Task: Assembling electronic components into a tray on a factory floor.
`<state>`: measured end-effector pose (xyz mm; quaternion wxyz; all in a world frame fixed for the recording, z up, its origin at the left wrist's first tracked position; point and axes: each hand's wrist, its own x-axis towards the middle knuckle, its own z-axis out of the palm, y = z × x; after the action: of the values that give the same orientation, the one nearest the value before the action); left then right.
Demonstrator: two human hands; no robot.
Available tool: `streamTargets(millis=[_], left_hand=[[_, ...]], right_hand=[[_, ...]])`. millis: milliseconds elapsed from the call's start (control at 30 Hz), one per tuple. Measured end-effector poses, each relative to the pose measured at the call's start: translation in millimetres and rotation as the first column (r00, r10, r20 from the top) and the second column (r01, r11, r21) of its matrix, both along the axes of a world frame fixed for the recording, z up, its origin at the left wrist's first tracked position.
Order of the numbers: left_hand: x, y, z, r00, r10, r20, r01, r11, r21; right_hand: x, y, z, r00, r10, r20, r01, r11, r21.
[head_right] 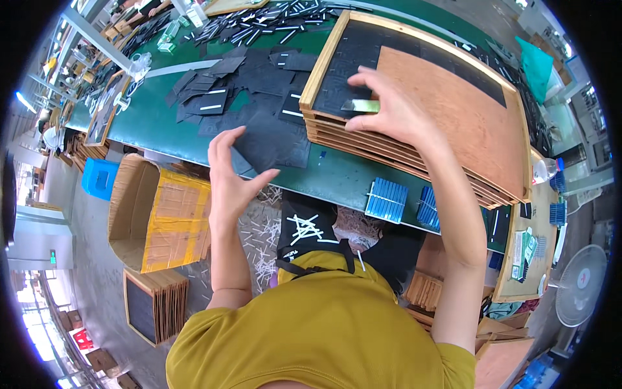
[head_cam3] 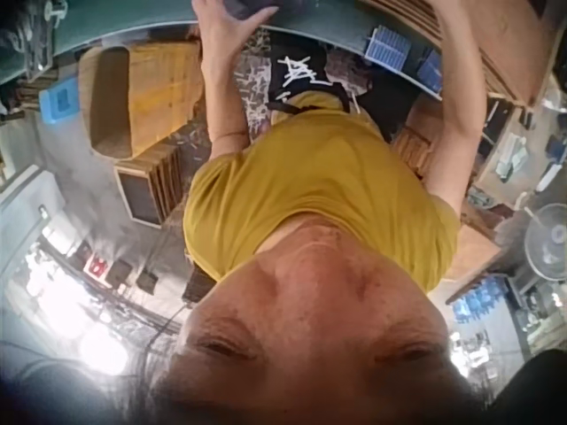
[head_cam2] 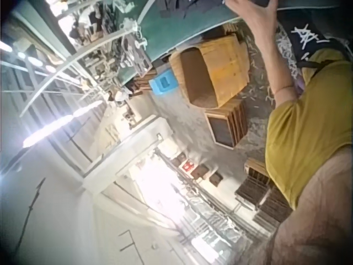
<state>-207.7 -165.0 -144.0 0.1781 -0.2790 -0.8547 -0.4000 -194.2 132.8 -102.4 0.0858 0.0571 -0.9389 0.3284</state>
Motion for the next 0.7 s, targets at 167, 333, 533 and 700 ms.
streamTargets(millis=[167, 333, 533, 700], left_hand=[[17.6, 20.6, 11.4, 0.987, -0.141, -0.074, 0.145, 0.988, 0.057], [26.7, 47.2, 10.4, 0.942, -0.332, 0.041, 0.326, 0.940, 0.104], [75.6, 96.8, -20.2, -0.097, -0.971, 0.220, 0.112, 0.209, 0.971], [71.5, 98.1, -47.1, -0.557, -0.818, 0.143, -0.098, 0.235, 0.967]], right_hand=[[45.3, -21.3, 17.2, 0.981, -0.111, -0.158, 0.091, 0.988, -0.125], [94.1, -17.2, -7.7, 0.965, -0.095, -0.245, 0.066, 0.990, -0.123], [124.9, -12.1, -21.1, 0.995, -0.084, -0.048, 0.035, 0.772, -0.635], [138.3, 16.4, -13.6, 0.921, 0.296, 0.254, -0.141, 0.861, -0.489]])
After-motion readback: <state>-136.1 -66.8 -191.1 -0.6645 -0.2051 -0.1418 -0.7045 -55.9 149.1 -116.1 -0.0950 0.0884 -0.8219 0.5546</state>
